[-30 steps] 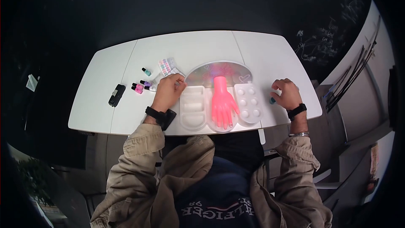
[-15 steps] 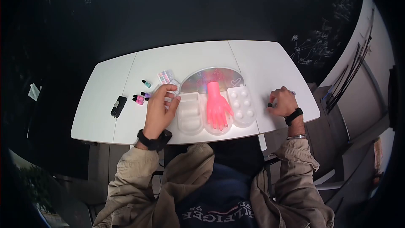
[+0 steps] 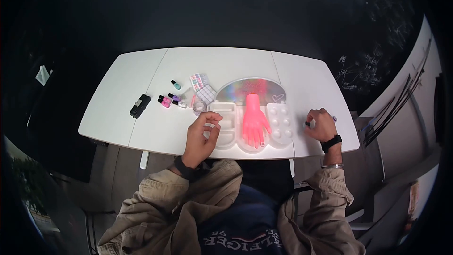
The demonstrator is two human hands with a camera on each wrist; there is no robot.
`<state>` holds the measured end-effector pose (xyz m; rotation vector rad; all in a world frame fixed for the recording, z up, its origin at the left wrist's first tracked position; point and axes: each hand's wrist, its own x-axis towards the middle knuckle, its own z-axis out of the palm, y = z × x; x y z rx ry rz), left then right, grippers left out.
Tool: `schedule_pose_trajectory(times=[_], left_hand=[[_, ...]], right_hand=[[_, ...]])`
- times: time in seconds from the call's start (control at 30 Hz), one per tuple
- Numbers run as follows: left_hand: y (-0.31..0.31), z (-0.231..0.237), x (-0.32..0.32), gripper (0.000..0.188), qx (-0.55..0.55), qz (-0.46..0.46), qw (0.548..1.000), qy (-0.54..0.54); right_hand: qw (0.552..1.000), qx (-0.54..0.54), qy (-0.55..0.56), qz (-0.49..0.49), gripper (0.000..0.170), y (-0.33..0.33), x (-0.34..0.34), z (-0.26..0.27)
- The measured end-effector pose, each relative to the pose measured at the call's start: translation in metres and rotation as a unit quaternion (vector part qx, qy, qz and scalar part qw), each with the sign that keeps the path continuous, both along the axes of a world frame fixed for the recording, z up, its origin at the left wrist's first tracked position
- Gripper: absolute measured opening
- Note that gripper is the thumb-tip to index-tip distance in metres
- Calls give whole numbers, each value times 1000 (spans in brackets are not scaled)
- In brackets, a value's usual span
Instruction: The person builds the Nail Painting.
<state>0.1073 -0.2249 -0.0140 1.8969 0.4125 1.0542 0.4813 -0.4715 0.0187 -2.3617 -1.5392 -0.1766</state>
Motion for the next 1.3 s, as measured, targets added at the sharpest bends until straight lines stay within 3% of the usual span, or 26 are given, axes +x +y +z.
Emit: schedule_pose_trajectory(times=[0.13,0.37,0.6,1.3], left_hand=[[3,-5,0,22,25,-11,1000,9],[13,-12,0,19,10,-9,1000,7],[13,-8,-1,18,0,-21,1000,-2],[15,-20,3,12,21,-49,997,53]], right_hand=[[995,77,-1,64,20,13,-32,29],[974,123,30,189,22,50,-74,20],[981,72,2,181,21,59,-75,5],[982,108,-6,154,13,67,-65,-5]])
